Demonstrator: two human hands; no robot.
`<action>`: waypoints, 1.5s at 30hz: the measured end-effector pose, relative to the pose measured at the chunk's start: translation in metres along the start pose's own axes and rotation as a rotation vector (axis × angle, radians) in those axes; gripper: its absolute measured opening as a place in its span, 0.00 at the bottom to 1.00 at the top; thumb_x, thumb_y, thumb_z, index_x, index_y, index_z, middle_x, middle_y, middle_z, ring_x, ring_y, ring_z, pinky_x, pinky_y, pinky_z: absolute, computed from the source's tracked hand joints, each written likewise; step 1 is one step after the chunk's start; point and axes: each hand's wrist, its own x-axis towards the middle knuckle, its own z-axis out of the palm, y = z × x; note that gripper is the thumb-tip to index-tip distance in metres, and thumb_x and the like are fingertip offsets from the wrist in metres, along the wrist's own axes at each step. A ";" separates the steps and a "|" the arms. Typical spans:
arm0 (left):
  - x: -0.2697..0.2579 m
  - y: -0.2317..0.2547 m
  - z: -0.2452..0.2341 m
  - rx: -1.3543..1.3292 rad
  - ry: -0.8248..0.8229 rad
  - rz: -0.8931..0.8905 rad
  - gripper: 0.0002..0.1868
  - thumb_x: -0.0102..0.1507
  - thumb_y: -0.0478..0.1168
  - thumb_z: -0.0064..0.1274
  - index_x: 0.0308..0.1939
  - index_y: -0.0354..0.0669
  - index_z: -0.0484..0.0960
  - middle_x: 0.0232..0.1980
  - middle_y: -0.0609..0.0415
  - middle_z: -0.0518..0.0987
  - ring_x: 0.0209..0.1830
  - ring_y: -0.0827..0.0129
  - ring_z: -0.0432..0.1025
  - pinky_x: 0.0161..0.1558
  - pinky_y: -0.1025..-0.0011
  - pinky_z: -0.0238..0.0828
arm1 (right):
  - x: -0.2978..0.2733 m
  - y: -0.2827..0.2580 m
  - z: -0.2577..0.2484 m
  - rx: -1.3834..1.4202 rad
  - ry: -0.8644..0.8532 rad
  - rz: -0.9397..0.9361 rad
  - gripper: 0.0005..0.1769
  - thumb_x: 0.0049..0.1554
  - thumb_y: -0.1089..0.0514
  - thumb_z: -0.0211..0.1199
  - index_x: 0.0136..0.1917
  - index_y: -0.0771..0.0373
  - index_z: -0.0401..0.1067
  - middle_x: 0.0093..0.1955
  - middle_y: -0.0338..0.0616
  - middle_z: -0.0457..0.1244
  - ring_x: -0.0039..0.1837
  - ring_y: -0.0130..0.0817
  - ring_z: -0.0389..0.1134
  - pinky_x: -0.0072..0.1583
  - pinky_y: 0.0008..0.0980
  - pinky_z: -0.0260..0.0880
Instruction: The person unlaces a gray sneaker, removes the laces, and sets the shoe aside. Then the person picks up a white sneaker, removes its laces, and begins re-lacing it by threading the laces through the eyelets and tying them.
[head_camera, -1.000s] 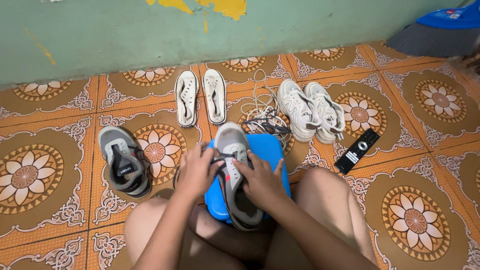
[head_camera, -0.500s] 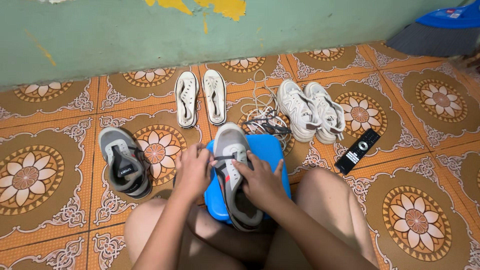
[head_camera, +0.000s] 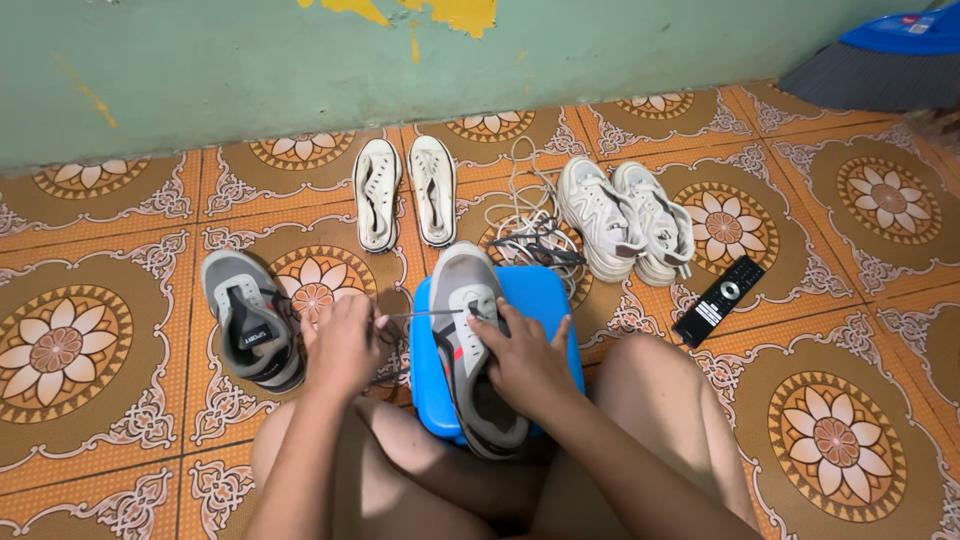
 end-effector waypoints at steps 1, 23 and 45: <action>0.001 -0.002 -0.001 -0.021 -0.030 -0.041 0.07 0.66 0.45 0.51 0.43 0.48 0.76 0.45 0.47 0.81 0.55 0.52 0.73 0.71 0.42 0.50 | 0.000 0.000 0.000 -0.004 -0.003 -0.002 0.39 0.51 0.57 0.65 0.74 0.36 0.62 0.79 0.47 0.48 0.74 0.48 0.54 0.68 0.86 0.32; 0.015 0.003 -0.008 -0.070 0.500 -0.016 0.08 0.66 0.36 0.54 0.38 0.39 0.71 0.39 0.41 0.77 0.43 0.45 0.71 0.54 0.53 0.62 | 0.000 -0.011 -0.010 -0.033 -0.041 0.034 0.40 0.49 0.58 0.67 0.73 0.37 0.61 0.79 0.47 0.48 0.74 0.49 0.54 0.68 0.86 0.33; 0.071 0.048 -0.142 0.005 0.268 0.642 0.04 0.61 0.37 0.55 0.37 0.41 0.77 0.36 0.45 0.78 0.39 0.45 0.74 0.40 0.52 0.70 | 0.038 0.001 -0.059 0.288 0.197 0.001 0.21 0.52 0.51 0.63 0.60 0.42 0.77 0.69 0.41 0.62 0.73 0.44 0.58 0.70 0.82 0.32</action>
